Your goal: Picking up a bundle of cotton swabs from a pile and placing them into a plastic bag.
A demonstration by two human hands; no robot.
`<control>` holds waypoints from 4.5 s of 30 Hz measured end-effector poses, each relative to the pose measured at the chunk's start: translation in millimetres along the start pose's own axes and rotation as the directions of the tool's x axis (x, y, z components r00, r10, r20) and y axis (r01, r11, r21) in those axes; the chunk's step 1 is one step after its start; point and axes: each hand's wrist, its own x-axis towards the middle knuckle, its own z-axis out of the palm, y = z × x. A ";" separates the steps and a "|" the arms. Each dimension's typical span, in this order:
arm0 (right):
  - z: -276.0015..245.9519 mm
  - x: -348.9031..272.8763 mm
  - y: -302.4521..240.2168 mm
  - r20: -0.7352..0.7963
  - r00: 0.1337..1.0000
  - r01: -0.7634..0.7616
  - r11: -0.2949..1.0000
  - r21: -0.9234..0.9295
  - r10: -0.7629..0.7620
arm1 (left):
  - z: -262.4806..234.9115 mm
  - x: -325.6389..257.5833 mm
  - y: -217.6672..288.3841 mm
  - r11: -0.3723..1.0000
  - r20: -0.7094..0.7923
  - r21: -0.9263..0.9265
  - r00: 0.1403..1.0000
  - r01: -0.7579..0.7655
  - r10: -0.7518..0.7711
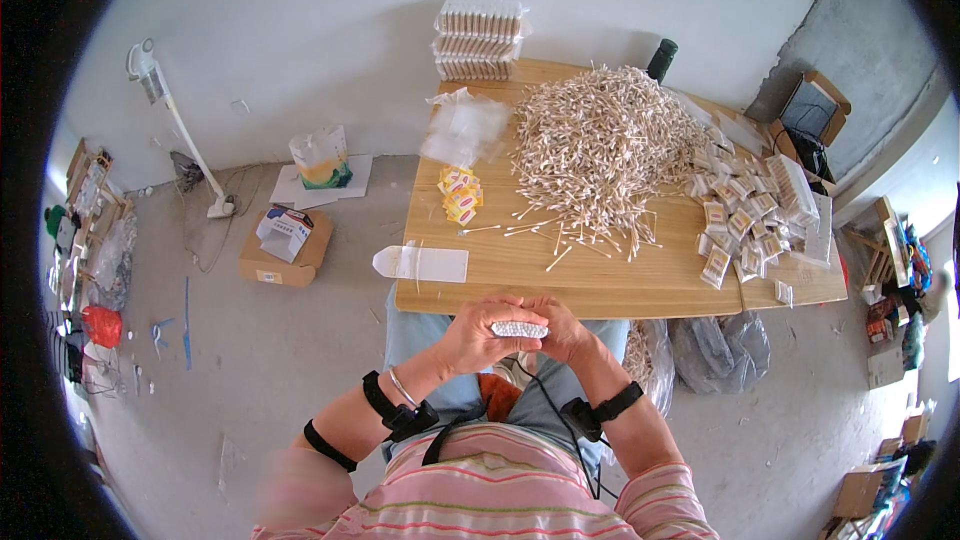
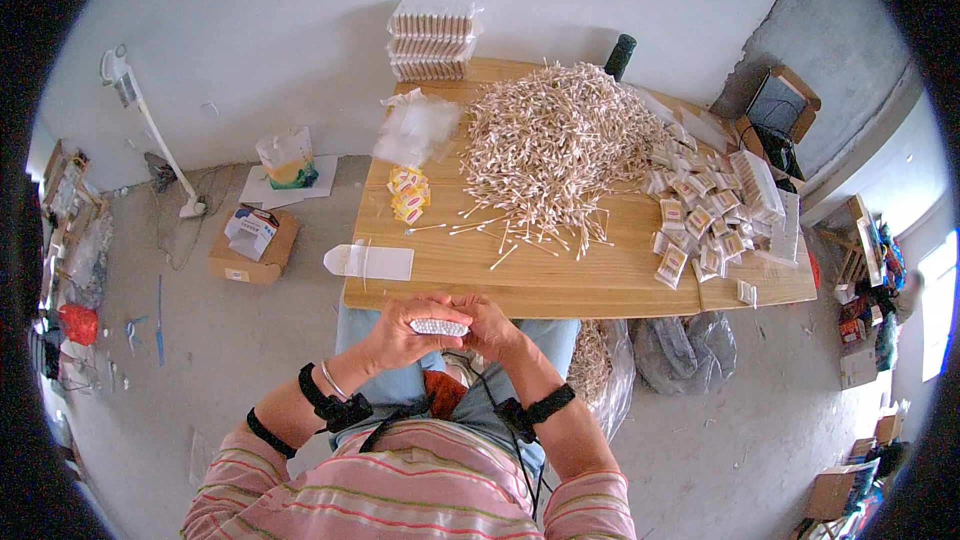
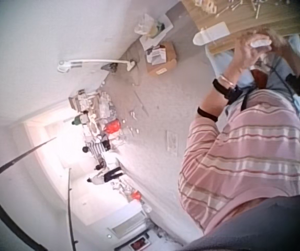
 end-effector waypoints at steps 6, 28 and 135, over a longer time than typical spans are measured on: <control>-1.3 -1.1 3.5 0.099 0.995 0.020 0.999 0.045 -0.024 | 1.6 -1.1 2.2 0.997 -0.012 -0.072 1.000 0.020 -0.021; -19.9 -1.4 14.1 -0.156 0.988 -0.002 1.000 -0.005 0.001 | 1.0 -0.3 -7.0 0.991 0.059 -0.136 0.998 -0.006 0.015; 96.7 167.6 7.0 -0.257 0.942 0.069 0.875 -0.480 -0.215 | -95.1 -35.7 -92.7 0.774 -0.747 -0.633 0.290 -0.034 -0.598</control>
